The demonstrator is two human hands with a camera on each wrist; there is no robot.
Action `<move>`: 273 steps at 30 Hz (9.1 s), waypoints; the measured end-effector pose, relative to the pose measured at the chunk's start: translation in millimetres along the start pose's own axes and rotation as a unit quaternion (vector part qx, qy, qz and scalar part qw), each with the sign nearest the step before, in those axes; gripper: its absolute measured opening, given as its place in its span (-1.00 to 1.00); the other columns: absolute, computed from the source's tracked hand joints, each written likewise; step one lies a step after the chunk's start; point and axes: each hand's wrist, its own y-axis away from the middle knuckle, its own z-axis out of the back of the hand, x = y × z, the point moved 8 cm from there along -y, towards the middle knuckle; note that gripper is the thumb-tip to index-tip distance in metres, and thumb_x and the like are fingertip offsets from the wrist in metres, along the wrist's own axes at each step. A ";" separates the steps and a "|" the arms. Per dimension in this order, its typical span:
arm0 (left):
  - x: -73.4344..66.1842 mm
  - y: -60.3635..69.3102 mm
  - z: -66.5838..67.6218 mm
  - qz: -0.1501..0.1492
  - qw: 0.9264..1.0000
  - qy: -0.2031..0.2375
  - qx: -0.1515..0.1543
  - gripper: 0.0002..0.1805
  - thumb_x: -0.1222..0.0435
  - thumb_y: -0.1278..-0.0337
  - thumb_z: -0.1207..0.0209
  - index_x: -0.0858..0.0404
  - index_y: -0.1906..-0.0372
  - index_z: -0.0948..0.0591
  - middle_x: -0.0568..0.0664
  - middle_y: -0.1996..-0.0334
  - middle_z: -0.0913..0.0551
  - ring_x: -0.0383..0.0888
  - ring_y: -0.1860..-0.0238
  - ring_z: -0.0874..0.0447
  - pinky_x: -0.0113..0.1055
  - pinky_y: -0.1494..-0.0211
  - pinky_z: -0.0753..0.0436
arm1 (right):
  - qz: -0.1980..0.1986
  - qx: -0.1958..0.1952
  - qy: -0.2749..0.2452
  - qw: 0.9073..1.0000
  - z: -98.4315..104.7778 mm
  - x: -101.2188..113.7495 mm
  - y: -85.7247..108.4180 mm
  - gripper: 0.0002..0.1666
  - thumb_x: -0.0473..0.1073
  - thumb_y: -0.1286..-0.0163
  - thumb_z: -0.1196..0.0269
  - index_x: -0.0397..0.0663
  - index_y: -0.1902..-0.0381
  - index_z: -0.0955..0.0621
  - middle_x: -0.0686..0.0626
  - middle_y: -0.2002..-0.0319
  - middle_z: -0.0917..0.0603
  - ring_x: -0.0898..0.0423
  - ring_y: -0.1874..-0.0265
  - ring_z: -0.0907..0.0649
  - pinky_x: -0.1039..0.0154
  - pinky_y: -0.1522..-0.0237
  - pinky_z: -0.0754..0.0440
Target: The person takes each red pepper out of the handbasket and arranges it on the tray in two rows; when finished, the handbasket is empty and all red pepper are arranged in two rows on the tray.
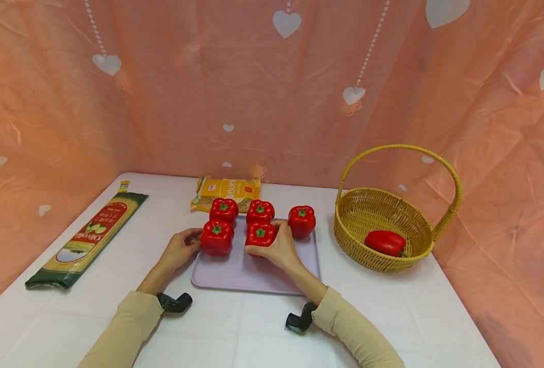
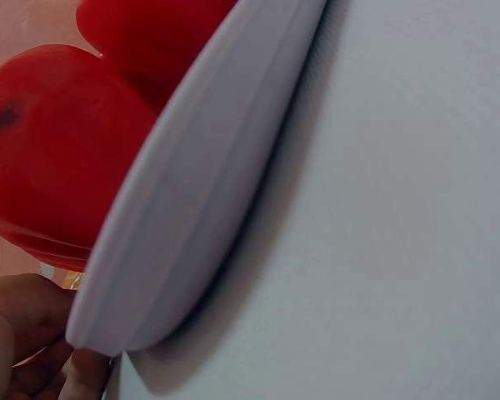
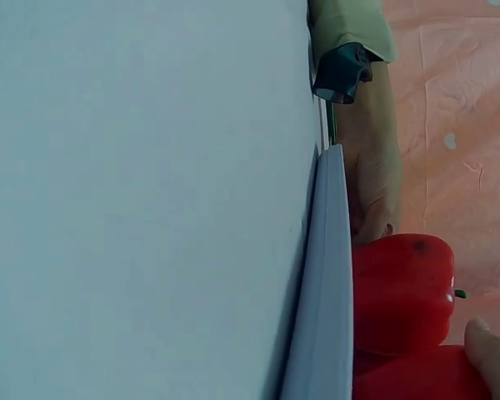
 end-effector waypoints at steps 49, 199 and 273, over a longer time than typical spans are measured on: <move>-0.6 0.9 -0.2 0.004 1.000 -0.001 0.006 -0.60 0.54 -0.01 -0.06 0.48 -0.05 -0.51 0.22 0.24 -0.59 -0.10 0.37 -0.50 -0.42 0.40 -0.55 | 0.034 0.050 0.023 0.998 29.1 9.5 9.5 -0.03 -0.03 0.14 -0.53 -0.18 -0.17 -0.28 -0.17 0.03 -0.45 -0.08 0.05 -0.50 0.10 0.06 -0.58; 4.7 -2.9 -1.3 0.014 1.000 -0.008 0.008 -0.61 0.54 -0.05 -0.04 0.46 -0.06 -0.51 0.20 0.22 -0.60 -0.09 0.34 -0.51 -0.37 0.34 -0.58 | 0.189 -0.062 0.128 0.972 185.3 22.0 2.2 -0.21 -0.19 0.02 -0.44 -0.14 -0.20 -0.39 -0.16 -0.08 -0.40 -0.05 -0.03 -0.38 -0.05 0.10 -0.54; 1.1 -0.5 0.2 -0.004 1.000 0.002 0.004 -0.62 0.53 -0.01 -0.07 0.50 -0.02 -0.52 0.24 0.26 -0.61 -0.14 0.40 -0.51 -0.42 0.41 -0.56 | 0.140 0.078 0.154 0.975 100.9 -17.8 13.4 -0.13 -0.06 0.18 -0.54 -0.24 -0.05 -0.36 -0.18 0.02 -0.45 -0.11 0.08 -0.51 -0.04 0.04 -0.54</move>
